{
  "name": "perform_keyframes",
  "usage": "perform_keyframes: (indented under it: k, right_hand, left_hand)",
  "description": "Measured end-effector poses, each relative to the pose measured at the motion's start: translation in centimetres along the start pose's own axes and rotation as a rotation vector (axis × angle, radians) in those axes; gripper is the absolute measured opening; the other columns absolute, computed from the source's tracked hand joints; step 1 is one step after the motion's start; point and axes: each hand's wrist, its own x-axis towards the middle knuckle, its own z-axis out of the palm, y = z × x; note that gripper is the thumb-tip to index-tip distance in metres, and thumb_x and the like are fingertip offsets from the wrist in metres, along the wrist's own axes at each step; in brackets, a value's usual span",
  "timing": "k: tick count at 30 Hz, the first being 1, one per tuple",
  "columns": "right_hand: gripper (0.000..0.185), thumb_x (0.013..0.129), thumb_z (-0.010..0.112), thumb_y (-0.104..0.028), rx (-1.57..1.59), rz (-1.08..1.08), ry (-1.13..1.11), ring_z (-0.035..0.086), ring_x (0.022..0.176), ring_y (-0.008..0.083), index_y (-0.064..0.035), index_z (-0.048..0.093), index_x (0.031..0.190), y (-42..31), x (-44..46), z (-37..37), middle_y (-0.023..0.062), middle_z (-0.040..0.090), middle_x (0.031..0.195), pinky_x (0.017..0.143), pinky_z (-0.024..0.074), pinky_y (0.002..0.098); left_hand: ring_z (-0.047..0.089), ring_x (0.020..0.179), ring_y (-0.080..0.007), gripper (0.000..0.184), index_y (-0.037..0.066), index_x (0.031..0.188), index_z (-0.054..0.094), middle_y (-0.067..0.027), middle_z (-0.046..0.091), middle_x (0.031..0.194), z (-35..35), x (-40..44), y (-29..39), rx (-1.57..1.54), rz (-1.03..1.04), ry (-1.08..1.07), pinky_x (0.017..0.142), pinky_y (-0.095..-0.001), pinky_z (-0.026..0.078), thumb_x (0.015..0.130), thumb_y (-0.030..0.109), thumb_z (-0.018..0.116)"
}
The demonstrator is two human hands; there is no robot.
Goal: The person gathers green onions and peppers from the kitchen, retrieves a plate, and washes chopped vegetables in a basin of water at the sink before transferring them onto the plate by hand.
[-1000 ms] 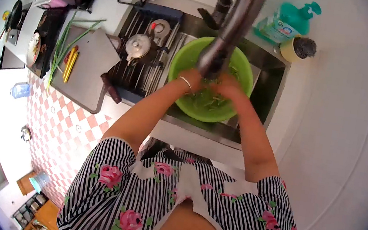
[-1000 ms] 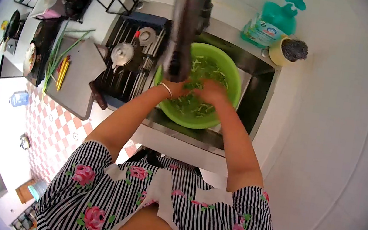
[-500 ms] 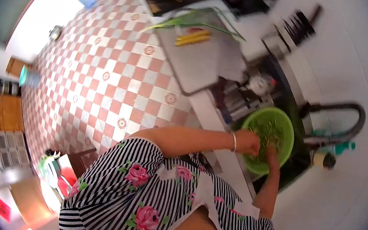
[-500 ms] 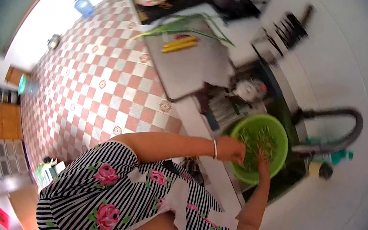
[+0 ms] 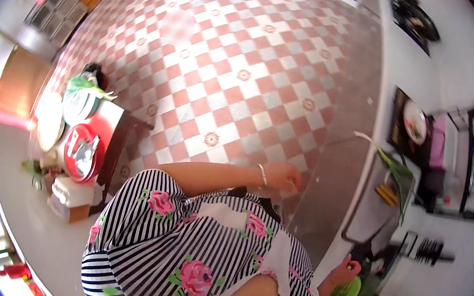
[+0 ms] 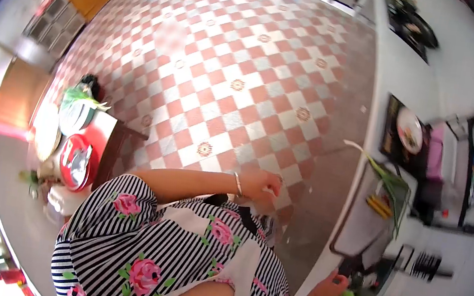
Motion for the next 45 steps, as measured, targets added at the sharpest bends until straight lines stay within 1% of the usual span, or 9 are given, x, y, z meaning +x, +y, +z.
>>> perform_keyframes:
  k: [6, 10, 16, 18, 23, 29, 36, 38, 45]
  right_hand:
    - [0.024, 0.075, 0.062, -0.012, 0.103, -0.258, -0.603, 0.049, 0.062, 0.0268, -0.0036, 0.055, 0.096, -22.0, 1.8, 8.1, 0.0090, 0.050, 0.063, 0.065, 0.0399, 0.0394]
    - [0.057, 0.069, 0.067, -0.019, -0.303, -0.523, -0.857, 0.055, 0.098, 0.0286, -0.0073, 0.046, 0.121, -28.4, 7.2, 17.7, 0.0137, 0.058, 0.102, 0.087, 0.0392, 0.0437]
    - [0.059, 0.071, 0.066, -0.033, -0.479, -0.833, -1.134, 0.043, 0.117, 0.0279, -0.0126, 0.046, 0.123, -45.5, 21.2, 35.1, 0.0097, 0.047, 0.126, 0.097, 0.0293, 0.0512]
    - [0.052, 0.074, 0.063, -0.033, -0.442, -0.968, -1.165, 0.046, 0.113, 0.0284, -0.0118, 0.049, 0.119, -57.4, 22.6, 40.7, 0.0107, 0.050, 0.120, 0.095, 0.0318, 0.0498]
    - [0.040, 0.077, 0.062, -0.027, -0.021, -1.542, -1.087, 0.053, 0.101, 0.0295, -0.0107, 0.054, 0.113, -90.4, 15.3, 49.5, 0.0105, 0.056, 0.111, 0.086, 0.0412, 0.0404]
    - [0.022, 0.080, 0.060, -0.016, 0.285, -1.570, -1.358, 0.056, 0.082, 0.0235, -0.0031, 0.057, 0.098, -122.8, -3.4, 50.9, 0.0111, 0.059, 0.096, 0.072, 0.0450, 0.0349]
    - [0.019, 0.080, 0.054, -0.020, -0.029, -1.307, -1.640, 0.057, 0.072, 0.0204, -0.0022, 0.060, 0.082, -117.0, -7.2, 66.4, 0.0109, 0.062, 0.078, 0.065, 0.0452, 0.0344]
    - [0.021, 0.080, 0.051, -0.021, -0.539, -1.203, -1.831, 0.060, 0.078, 0.0288, -0.0043, 0.062, 0.087, -113.3, -5.0, 71.3, 0.0150, 0.063, 0.087, 0.068, 0.0466, 0.0394]
    - [0.024, 0.080, 0.049, -0.020, -0.663, -0.585, -1.815, 0.060, 0.079, 0.0318, -0.0031, 0.063, 0.089, -118.9, -8.4, 75.9, 0.0164, 0.062, 0.084, 0.068, 0.0468, 0.0421]
  left_hand:
    - [0.049, 0.060, -0.0319, 0.023, 0.003, 0.058, 0.045, -0.0149, 0.050, 0.064, -15.1, -9.5, -10.6, 0.164, -0.502, 0.644, 0.055, -0.0394, 0.039, 0.066, 0.016, 0.062]
    - [0.044, 0.050, -0.0336, 0.021, 0.002, 0.056, 0.035, -0.0160, 0.042, 0.051, -22.6, -13.3, -16.9, 0.171, -0.732, 0.830, 0.048, -0.0412, 0.035, 0.060, 0.007, 0.055]
    - [0.053, 0.103, -0.0302, 0.042, 0.022, 0.105, 0.061, -0.0111, 0.058, 0.107, -27.6, -23.0, -21.2, 0.756, -1.382, 0.622, 0.089, -0.0364, 0.043, 0.064, 0.017, 0.064]
    - [0.036, 0.119, -0.0419, 0.062, 0.026, 0.127, 0.046, -0.0212, 0.036, 0.132, -28.6, -26.4, -22.0, 0.257, -1.727, 0.476, 0.099, -0.0480, 0.032, 0.067, 0.022, 0.065]
    - [0.048, 0.113, -0.0277, 0.052, 0.009, 0.111, 0.059, -0.0116, 0.054, 0.119, -30.5, -35.6, -26.6, -0.310, -1.697, 0.735, 0.096, -0.0356, 0.038, 0.072, 0.043, 0.061]
    - [0.057, 0.101, -0.0280, 0.047, 0.009, 0.106, 0.062, -0.0139, 0.060, 0.108, -36.5, -39.5, -33.2, -0.535, -1.606, 0.901, 0.090, -0.0328, 0.043, 0.072, 0.041, 0.061]
    - [0.054, 0.095, -0.0178, 0.053, 0.020, 0.117, 0.057, -0.0120, 0.052, 0.121, -62.9, -44.9, -35.7, -1.665, -1.400, 1.029, 0.078, -0.0401, 0.046, 0.081, 0.058, 0.047]
    - [0.056, 0.078, -0.0162, 0.053, 0.025, 0.119, 0.054, -0.0136, 0.056, 0.110, -69.0, -46.7, -39.1, -1.370, -1.578, 0.666, 0.062, -0.0395, 0.047, 0.080, 0.061, 0.047]
    - [0.060, 0.078, -0.0161, 0.041, 0.013, 0.105, 0.062, -0.0064, 0.064, 0.090, -79.5, -50.0, -50.8, -1.037, -1.532, 1.129, 0.066, -0.0279, 0.046, 0.080, 0.044, 0.055]
